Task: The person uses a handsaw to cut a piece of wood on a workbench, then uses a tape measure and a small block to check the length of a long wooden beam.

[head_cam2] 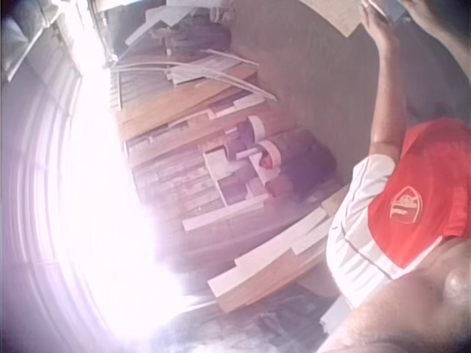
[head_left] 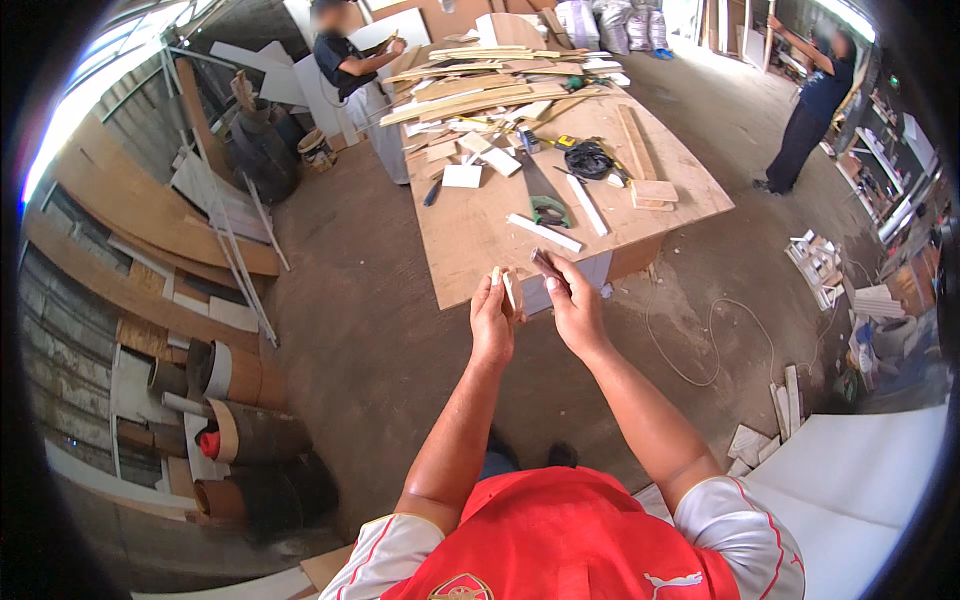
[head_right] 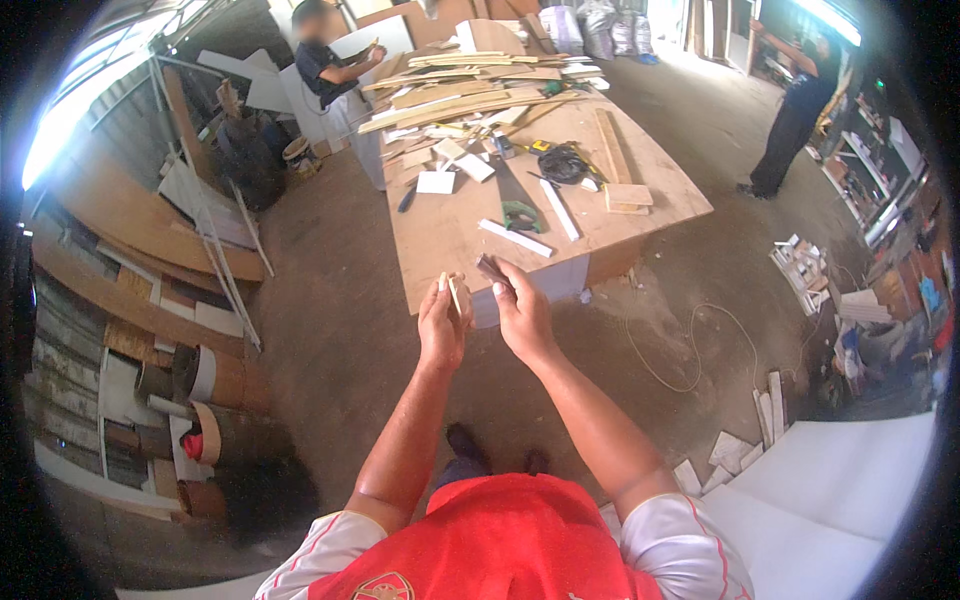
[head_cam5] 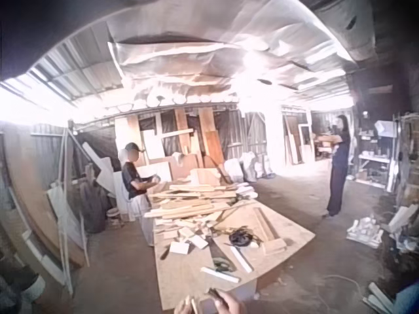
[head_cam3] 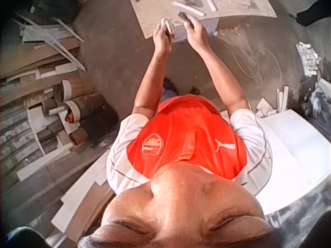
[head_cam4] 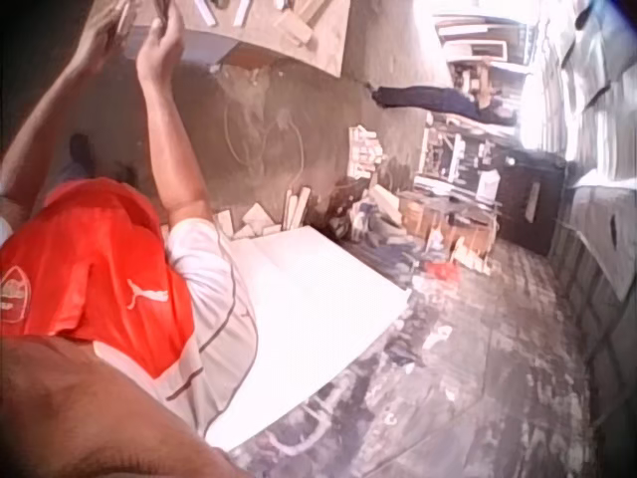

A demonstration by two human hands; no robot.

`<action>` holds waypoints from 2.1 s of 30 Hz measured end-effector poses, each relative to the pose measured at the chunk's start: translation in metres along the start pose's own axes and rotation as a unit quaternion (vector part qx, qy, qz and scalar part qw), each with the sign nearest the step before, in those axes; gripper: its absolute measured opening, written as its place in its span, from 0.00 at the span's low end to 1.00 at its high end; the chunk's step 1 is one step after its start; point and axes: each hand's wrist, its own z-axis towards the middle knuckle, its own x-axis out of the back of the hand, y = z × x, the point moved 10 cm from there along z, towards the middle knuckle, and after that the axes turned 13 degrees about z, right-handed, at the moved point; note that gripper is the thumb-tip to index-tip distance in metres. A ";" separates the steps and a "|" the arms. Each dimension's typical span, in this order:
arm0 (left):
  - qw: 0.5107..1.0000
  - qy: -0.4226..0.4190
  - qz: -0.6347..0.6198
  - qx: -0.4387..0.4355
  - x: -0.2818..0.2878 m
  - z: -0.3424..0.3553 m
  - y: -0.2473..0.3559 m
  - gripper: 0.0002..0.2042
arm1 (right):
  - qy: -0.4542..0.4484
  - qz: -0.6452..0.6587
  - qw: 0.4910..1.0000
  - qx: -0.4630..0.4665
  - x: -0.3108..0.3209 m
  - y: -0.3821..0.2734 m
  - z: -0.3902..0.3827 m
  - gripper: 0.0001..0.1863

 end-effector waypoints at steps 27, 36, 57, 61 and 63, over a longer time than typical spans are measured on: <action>0.969 0.209 0.078 -0.109 0.243 -0.148 0.086 0.16 | -0.171 -0.152 0.957 0.177 -0.268 -0.077 -0.102 0.17; 0.981 0.177 0.029 -0.077 0.296 -0.165 0.090 0.13 | -0.169 -0.145 0.950 0.217 -0.315 -0.096 -0.128 0.16; 0.994 0.054 -0.094 -0.025 0.303 -0.194 0.093 0.12 | -0.203 -0.204 0.931 0.224 -0.340 -0.109 -0.157 0.14; 0.994 0.060 -0.095 -0.001 0.291 -0.200 0.098 0.11 | -0.160 -0.151 0.962 0.160 -0.320 -0.108 -0.146 0.15; 0.992 0.029 -0.123 0.016 0.277 -0.193 0.096 0.11 | -0.190 -0.094 0.974 0.078 -0.319 -0.100 -0.159 0.16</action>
